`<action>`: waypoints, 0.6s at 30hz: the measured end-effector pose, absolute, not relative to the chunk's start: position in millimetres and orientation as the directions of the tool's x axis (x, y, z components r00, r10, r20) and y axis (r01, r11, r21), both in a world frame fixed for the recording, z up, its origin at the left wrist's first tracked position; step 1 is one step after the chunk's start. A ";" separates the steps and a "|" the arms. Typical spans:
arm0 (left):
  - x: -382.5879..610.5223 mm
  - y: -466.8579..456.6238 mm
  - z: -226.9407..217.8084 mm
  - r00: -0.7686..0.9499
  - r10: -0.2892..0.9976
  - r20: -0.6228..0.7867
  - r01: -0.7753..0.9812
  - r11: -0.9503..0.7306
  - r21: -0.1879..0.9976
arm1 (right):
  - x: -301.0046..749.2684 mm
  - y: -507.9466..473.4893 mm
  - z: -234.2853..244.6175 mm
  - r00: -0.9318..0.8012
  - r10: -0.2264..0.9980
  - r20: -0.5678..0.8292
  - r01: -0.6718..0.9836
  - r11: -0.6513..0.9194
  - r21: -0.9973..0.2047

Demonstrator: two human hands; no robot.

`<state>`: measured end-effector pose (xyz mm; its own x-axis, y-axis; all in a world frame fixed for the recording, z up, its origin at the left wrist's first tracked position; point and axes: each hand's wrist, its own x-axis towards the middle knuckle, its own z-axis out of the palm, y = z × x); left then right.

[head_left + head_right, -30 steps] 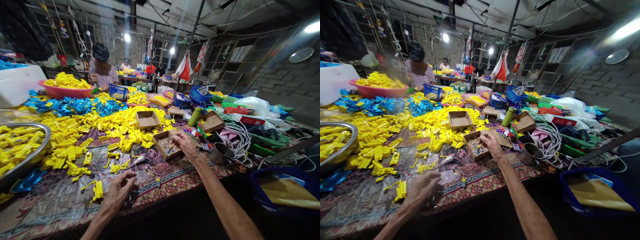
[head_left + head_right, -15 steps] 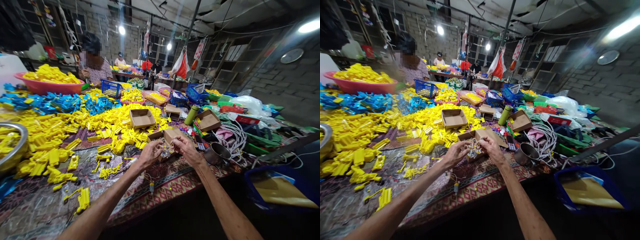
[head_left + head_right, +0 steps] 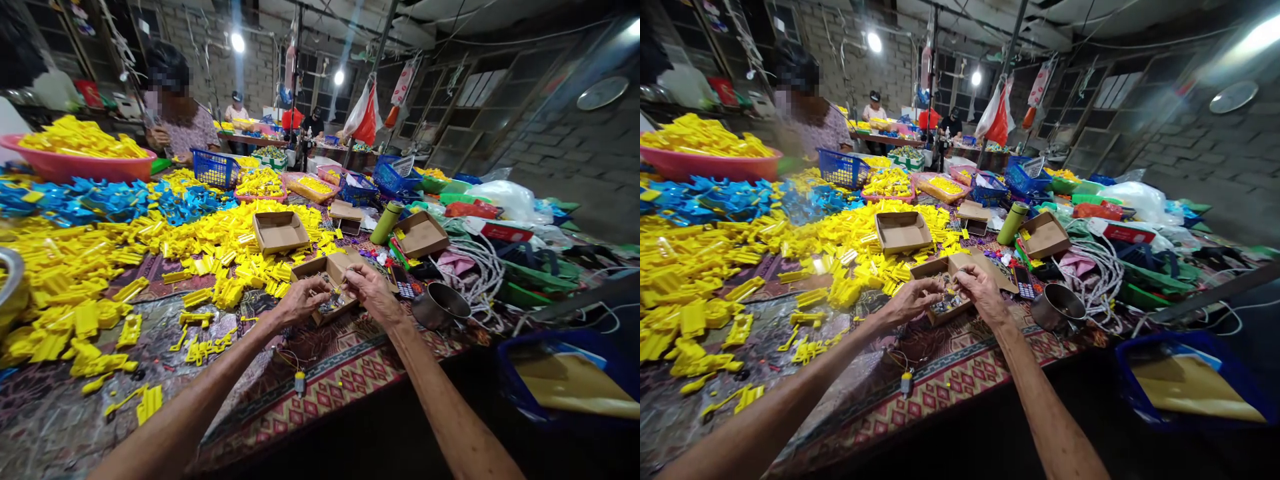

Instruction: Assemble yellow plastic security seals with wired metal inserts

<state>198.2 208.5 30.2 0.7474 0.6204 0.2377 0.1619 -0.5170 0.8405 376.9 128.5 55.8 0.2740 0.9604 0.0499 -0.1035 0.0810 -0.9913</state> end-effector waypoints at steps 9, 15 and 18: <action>202.5 207.4 28.9 0.712 0.656 0.249 0.171 -0.507 0.845 | 379.3 127.6 58.1 0.272 0.961 0.051 -0.104 0.082 -0.991; 206.6 211.4 25.2 0.712 0.654 0.254 0.166 -0.509 0.844 | 379.4 126.4 59.3 0.288 0.956 0.055 -0.087 0.083 -0.993; 205.9 212.7 25.0 0.751 0.620 0.228 0.124 -0.471 0.873 | 379.2 129.7 54.6 0.322 0.945 0.058 -0.063 0.083 -0.995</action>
<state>205.9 212.7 25.0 0.7512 0.6197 0.2276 0.1241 -0.4712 0.8733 379.2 129.7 54.6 0.3216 0.9451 0.0583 -0.0630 0.0828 -0.9946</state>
